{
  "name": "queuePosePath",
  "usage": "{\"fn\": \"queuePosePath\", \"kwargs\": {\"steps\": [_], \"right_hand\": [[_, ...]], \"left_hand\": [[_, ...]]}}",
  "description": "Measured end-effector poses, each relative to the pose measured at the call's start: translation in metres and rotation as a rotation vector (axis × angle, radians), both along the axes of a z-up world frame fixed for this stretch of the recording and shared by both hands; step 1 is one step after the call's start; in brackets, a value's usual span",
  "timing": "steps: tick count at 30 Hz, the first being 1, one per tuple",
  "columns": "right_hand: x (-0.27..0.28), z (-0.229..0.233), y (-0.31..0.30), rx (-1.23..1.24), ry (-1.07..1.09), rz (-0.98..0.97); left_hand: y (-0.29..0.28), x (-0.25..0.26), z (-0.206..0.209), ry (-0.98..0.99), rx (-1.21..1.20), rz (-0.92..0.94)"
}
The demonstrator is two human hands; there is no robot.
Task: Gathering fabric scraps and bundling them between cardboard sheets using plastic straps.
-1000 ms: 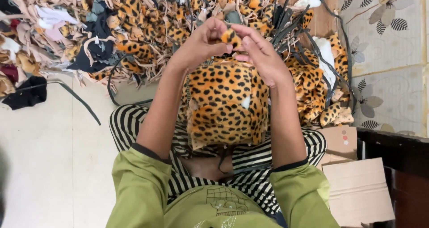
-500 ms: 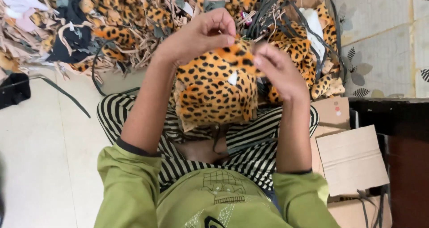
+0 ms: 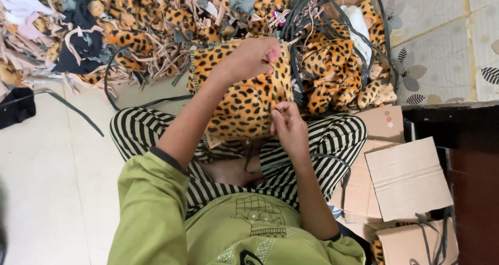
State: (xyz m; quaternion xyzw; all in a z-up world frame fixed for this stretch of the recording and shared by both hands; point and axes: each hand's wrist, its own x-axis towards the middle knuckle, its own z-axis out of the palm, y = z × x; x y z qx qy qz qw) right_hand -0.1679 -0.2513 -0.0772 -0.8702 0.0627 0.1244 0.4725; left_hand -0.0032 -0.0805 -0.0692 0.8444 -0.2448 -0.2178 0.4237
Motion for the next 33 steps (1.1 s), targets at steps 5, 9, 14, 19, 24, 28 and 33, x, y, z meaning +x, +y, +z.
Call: {"fn": "queuePosePath", "kwargs": {"steps": [5, 9, 14, 19, 24, 28, 33], "right_hand": [[-0.007, -0.006, 0.003, 0.222, 0.119, -0.040], [-0.013, -0.017, -0.001, -0.068, 0.092, 0.015], [-0.015, -0.013, -0.021, -0.401, 0.078, 0.193], [-0.012, -0.004, -0.038, -0.666, -0.005, 0.266], [0.039, -0.031, -0.011, -0.383, -0.709, 0.260], [0.064, -0.065, 0.015, -0.466, -0.582, 0.346], [0.073, -0.108, 0.018, -0.587, -0.616, 0.347]], "left_hand": [[-0.009, 0.007, -0.017, -0.097, 0.015, -0.059], [-0.017, 0.014, -0.058, -0.240, 0.026, -0.094], [-0.019, 0.006, -0.049, -0.357, 0.158, -0.117], [-0.015, -0.042, -0.019, -0.766, 0.351, -0.035], [-0.009, -0.112, -0.023, -0.875, 0.484, 0.414], [0.008, -0.113, -0.066, -1.000, 0.525, 0.430], [0.003, -0.105, -0.092, -1.019, 0.486, 0.483]]}}
